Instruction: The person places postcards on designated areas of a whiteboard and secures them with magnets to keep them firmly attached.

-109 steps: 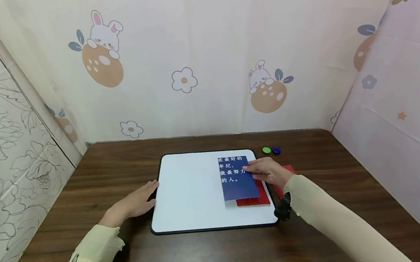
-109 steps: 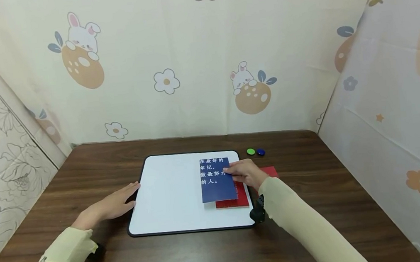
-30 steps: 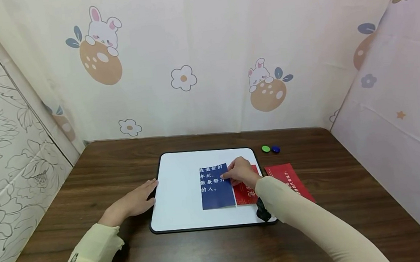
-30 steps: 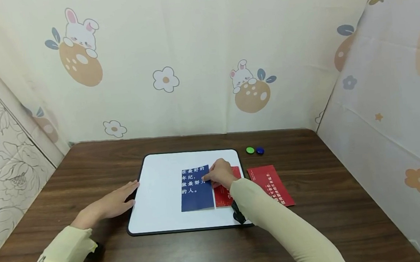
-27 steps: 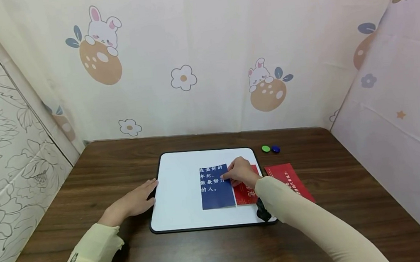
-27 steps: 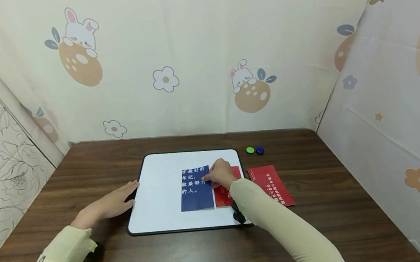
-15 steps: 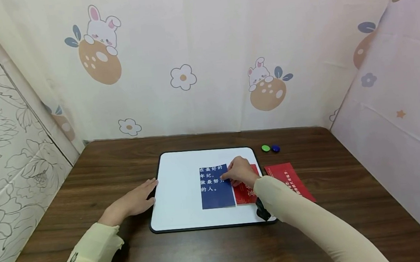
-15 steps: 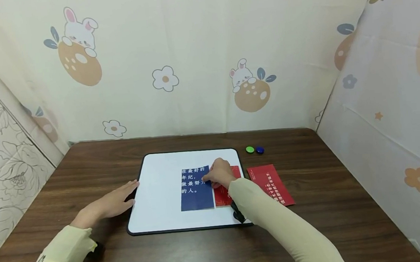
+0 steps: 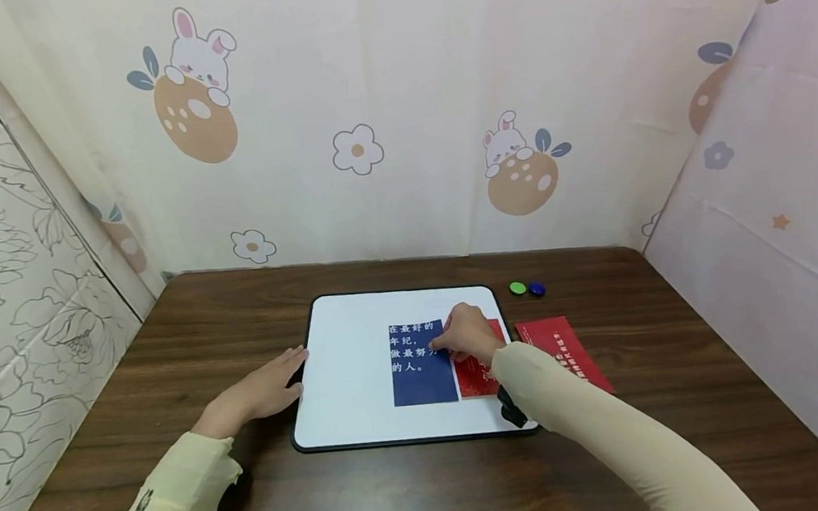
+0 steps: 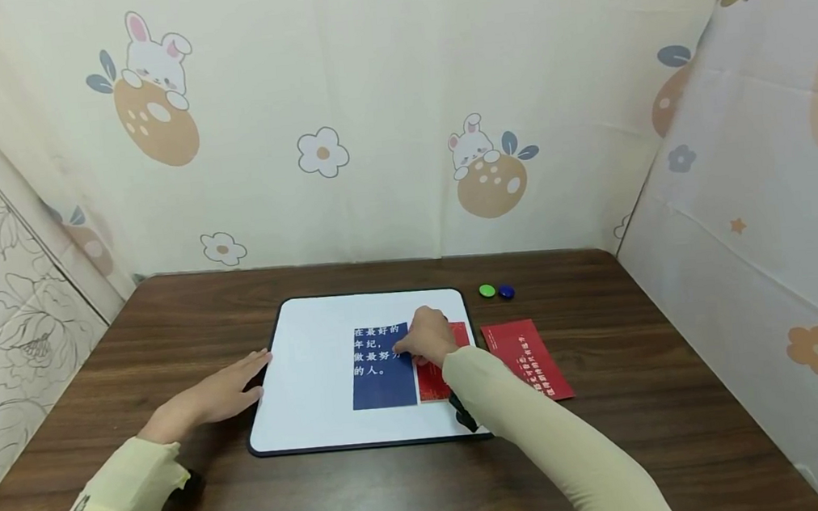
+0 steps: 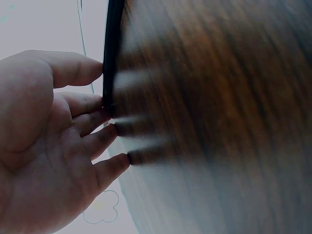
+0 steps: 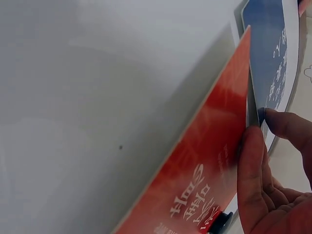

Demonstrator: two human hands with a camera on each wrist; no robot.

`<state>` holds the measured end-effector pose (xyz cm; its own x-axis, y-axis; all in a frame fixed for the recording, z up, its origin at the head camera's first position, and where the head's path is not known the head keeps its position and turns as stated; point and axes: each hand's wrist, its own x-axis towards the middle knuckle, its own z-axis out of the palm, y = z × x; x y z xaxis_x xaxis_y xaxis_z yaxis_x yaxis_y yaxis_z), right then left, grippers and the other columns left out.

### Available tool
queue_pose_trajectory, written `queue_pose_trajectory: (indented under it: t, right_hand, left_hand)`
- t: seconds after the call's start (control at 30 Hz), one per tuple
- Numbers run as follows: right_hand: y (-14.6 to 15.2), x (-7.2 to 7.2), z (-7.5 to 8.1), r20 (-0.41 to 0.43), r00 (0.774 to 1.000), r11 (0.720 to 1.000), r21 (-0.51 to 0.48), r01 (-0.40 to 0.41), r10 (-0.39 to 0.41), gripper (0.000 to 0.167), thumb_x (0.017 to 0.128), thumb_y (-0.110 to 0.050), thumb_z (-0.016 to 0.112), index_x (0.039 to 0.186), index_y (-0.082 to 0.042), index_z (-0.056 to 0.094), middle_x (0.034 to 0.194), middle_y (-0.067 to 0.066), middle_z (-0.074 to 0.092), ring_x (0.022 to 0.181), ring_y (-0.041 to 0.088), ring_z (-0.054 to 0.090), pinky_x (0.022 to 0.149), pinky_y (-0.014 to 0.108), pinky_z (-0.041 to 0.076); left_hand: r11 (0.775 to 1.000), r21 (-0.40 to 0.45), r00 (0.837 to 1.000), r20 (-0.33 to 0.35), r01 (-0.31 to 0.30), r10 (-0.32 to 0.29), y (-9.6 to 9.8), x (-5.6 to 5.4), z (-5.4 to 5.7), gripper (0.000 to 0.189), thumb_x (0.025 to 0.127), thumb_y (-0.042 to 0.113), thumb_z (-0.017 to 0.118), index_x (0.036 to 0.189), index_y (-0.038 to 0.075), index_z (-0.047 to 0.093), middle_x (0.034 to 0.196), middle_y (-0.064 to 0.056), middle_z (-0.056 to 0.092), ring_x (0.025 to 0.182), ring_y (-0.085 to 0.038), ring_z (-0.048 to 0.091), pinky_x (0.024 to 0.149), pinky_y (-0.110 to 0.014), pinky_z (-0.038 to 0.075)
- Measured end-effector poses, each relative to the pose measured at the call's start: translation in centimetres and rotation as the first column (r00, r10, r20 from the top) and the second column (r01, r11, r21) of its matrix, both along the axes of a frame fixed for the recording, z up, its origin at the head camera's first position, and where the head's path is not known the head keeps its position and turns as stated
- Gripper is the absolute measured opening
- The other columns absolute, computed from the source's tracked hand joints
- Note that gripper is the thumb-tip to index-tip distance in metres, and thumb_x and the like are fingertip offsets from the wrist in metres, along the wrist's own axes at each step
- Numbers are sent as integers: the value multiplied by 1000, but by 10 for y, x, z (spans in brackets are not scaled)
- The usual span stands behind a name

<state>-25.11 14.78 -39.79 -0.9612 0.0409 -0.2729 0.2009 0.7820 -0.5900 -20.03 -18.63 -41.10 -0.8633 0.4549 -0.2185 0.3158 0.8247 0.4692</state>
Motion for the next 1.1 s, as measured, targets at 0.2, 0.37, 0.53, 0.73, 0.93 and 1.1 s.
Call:
queue_pose_trajectory:
  t: [0.2,0.37,0.53,0.73,0.93,1.1]
  right_hand:
    - [-2,1,1,-9,1000,999,36,-8,8,30,73,-20,84,86,-2,64,68,9,63,54,18,64,53,22,52]
    - [-3,2,3,-28,999,998,55,-15,17,36,73,-19,84,93,-1,62,73,9,62,54,17,64,51,22,52]
    - [-4,3,2,-33,999,999,47,-19,21,32,74,-19,84,90,-2,62,74,9,62,55,17,63,51,22,52]
    - [-2,3,0,-36,999,999,-26,-24,24,26,76,-17,82,84,-3,62,71,10,62,55,19,64,52,24,53]
    - [6,0,1,-60,998,995,-101,-6,0,26,77,-18,81,86,-1,64,69,10,63,55,19,65,52,27,54]
    - [16,-5,10,-45,998,989,-140,47,-54,27,76,-18,81,90,-2,64,75,11,66,61,20,67,57,28,55]
  left_hand:
    - [1000,-3,1000,-3,2,-2,1,0,1,57,98,13,48,147,-6,27,152,-26,22,140,-41,19,109,-56,21]
    - [1000,6,1000,-4,10,-10,1,2,3,56,97,11,48,146,-8,27,152,-27,22,139,-42,19,109,-55,21]
    - [1000,4,1000,-5,10,-10,1,3,4,56,97,11,49,146,-8,28,151,-27,23,139,-42,20,109,-55,22]
    - [1000,5,1000,7,3,-3,2,4,4,56,97,11,49,146,-7,28,152,-26,23,139,-41,20,109,-55,22]
    - [1000,3,1000,9,-2,1,2,5,4,57,97,12,49,146,-7,28,152,-26,23,140,-41,19,109,-55,22]
    - [1000,7,1000,7,5,-5,1,4,4,56,97,12,49,146,-7,27,152,-26,23,140,-41,19,109,-55,21]
